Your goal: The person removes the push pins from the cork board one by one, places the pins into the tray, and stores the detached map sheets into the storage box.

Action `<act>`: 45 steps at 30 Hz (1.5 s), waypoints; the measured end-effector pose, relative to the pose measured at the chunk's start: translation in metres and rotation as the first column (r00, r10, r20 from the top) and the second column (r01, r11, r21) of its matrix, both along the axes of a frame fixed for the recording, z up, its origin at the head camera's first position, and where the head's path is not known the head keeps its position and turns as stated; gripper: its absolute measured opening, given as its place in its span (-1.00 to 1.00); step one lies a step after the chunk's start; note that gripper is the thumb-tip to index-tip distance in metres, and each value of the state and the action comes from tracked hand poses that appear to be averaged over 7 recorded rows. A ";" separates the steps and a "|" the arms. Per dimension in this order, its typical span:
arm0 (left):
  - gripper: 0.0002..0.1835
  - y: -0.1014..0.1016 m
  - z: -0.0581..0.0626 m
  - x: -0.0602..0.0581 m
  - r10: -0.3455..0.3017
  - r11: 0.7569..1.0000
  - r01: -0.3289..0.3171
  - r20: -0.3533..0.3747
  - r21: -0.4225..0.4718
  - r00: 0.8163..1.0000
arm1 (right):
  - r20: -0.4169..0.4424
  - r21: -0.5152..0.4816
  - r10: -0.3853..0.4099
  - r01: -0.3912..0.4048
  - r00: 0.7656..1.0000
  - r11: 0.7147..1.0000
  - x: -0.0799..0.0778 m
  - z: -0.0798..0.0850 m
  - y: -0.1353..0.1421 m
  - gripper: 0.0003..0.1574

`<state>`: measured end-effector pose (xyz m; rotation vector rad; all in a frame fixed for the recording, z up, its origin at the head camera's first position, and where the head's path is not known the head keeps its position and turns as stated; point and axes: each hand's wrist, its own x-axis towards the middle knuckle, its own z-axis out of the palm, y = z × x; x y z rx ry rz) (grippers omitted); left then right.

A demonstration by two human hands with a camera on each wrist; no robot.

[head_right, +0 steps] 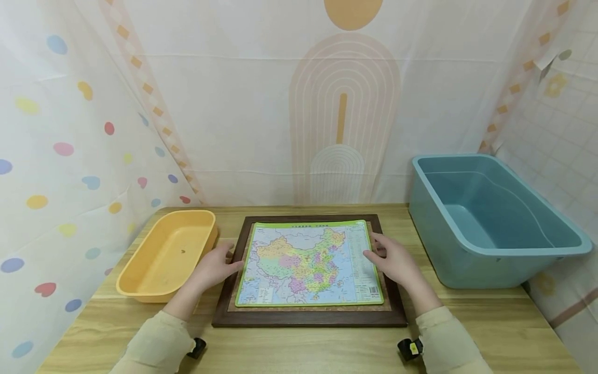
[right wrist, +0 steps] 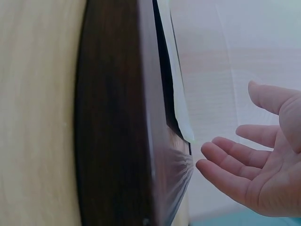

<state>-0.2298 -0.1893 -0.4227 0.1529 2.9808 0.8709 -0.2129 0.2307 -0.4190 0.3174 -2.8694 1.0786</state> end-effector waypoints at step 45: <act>-0.62 -0.004 -0.009 -0.010 -0.035 0.993 0.037 0.017 -0.113 0.999 | 0.370 -0.238 0.013 0.082 0.929 0.968 -0.038 0.004 0.004 -0.18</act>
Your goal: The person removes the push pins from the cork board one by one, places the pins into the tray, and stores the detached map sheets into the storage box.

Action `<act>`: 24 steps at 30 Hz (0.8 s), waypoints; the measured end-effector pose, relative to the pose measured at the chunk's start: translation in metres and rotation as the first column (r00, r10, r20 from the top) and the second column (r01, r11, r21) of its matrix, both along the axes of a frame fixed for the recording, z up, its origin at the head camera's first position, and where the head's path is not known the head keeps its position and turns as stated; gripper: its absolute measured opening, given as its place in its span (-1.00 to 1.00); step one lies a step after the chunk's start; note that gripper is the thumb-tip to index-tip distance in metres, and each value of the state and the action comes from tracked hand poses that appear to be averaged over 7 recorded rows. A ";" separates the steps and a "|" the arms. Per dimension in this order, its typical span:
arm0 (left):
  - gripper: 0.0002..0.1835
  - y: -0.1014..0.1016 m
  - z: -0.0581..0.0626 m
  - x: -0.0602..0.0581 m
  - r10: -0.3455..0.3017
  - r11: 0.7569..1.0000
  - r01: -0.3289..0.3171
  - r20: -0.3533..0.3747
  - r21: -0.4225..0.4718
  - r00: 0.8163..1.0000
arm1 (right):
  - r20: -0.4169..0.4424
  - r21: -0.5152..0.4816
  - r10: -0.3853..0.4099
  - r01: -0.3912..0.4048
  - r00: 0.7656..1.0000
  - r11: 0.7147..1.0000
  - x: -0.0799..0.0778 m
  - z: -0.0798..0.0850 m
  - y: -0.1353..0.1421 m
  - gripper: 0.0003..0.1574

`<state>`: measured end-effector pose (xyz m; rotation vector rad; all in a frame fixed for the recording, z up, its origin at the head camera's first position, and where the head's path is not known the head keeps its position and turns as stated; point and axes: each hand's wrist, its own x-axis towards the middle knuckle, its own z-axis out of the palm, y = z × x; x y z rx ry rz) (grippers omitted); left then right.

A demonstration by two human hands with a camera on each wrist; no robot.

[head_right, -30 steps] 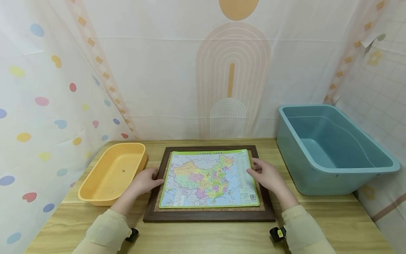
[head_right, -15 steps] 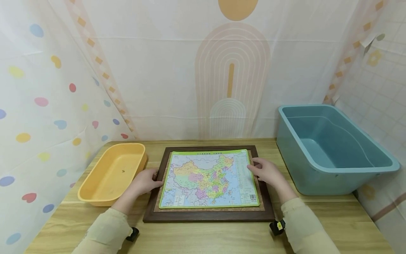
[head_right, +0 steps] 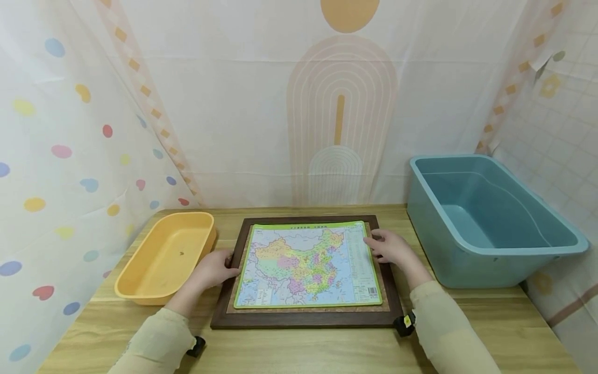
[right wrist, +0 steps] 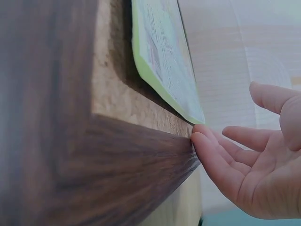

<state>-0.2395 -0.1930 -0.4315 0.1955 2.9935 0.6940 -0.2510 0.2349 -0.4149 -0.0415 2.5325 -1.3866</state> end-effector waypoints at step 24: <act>-0.57 -0.001 0.001 0.001 0.011 1.000 -0.011 0.013 -0.008 1.000 | 0.016 -0.006 -0.016 0.016 1.000 1.000 -0.013 -0.003 -0.003 -0.19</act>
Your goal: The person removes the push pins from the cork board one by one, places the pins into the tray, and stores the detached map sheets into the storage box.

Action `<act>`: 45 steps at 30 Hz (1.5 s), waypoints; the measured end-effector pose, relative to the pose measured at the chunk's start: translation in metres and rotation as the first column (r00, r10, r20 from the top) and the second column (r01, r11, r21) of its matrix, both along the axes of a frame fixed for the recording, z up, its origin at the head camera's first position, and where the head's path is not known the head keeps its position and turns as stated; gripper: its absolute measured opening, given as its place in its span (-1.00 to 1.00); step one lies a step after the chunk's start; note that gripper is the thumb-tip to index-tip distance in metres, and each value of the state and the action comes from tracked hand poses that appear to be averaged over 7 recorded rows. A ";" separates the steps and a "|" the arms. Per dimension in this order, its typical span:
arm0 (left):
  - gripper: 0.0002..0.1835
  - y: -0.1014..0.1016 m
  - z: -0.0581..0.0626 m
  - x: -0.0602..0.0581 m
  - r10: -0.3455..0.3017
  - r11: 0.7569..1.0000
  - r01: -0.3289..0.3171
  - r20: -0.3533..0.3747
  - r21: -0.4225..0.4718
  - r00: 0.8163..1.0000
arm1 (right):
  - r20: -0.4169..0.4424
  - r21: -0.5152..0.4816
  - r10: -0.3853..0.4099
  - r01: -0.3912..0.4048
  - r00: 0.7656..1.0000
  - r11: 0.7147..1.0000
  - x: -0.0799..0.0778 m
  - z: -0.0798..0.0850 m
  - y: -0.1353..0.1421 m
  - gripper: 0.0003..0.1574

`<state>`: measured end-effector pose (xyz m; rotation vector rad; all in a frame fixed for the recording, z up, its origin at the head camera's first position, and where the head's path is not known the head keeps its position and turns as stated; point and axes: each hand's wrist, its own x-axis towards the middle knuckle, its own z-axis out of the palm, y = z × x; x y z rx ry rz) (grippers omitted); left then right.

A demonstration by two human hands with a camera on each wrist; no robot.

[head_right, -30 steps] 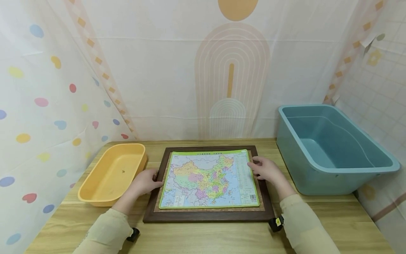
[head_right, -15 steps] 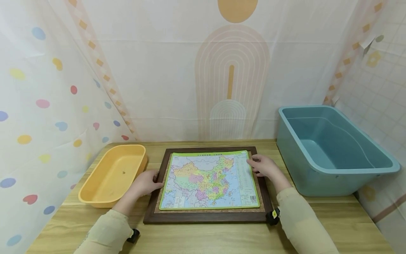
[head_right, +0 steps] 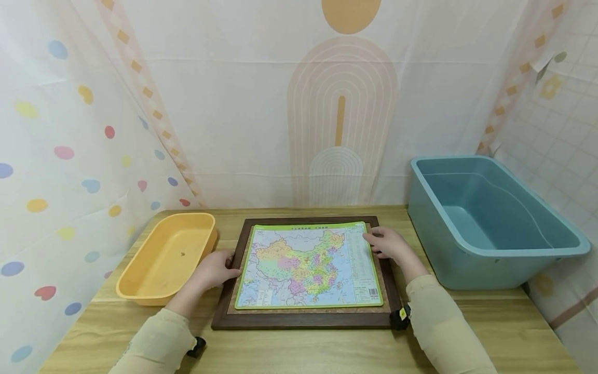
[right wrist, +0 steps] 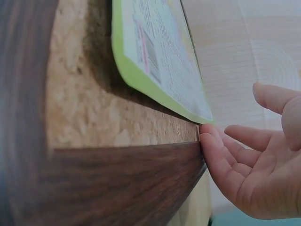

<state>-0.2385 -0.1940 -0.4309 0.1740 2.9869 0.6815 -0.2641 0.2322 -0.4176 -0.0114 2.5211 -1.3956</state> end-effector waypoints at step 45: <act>-0.57 0.000 0.002 0.001 0.032 0.999 -0.034 0.038 0.037 0.999 | 0.129 -0.281 -0.068 0.103 0.989 0.954 -0.002 -0.003 0.006 -0.34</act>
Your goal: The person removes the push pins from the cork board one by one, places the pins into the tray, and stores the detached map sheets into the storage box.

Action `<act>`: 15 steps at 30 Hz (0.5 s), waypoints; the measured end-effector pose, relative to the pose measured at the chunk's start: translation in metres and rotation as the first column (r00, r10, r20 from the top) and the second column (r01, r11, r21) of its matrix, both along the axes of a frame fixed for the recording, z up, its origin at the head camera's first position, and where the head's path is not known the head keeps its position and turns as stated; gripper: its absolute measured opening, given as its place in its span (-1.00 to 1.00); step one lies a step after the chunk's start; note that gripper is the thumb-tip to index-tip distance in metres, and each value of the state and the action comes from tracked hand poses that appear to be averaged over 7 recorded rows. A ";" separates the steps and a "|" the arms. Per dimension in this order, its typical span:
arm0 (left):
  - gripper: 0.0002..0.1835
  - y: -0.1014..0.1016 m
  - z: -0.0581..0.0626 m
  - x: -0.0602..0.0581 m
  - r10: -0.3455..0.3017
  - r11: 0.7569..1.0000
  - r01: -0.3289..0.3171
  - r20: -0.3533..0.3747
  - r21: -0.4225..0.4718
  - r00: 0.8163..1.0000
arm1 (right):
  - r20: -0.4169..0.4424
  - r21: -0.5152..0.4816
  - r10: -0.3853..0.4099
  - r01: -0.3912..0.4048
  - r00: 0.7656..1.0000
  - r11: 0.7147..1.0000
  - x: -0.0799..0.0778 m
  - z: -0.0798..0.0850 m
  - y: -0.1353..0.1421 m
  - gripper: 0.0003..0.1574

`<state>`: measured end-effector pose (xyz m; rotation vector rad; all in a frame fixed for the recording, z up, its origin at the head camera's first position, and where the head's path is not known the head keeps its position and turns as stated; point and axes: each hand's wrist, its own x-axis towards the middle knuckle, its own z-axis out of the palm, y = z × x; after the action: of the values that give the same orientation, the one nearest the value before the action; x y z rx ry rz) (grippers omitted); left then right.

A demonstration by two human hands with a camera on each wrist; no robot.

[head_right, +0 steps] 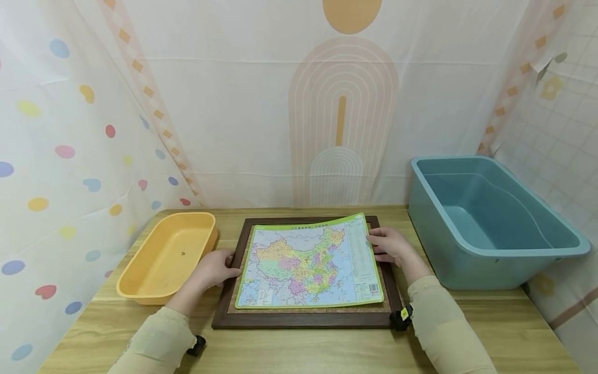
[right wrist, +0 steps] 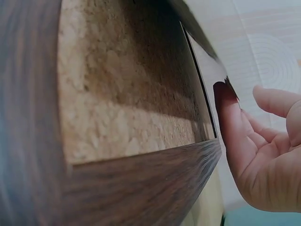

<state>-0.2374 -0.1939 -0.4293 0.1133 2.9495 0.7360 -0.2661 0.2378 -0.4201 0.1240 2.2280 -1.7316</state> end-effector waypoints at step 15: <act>-0.60 0.000 -0.001 0.000 -0.014 1.000 0.013 -0.024 -0.013 1.000 | -0.008 0.059 0.036 -0.036 0.999 0.998 0.002 -0.002 -0.003 -0.39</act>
<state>-0.2376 -0.1941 -0.4303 0.1418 2.9723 0.7195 -0.2642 0.2345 -0.4218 0.0888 2.2740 -1.6523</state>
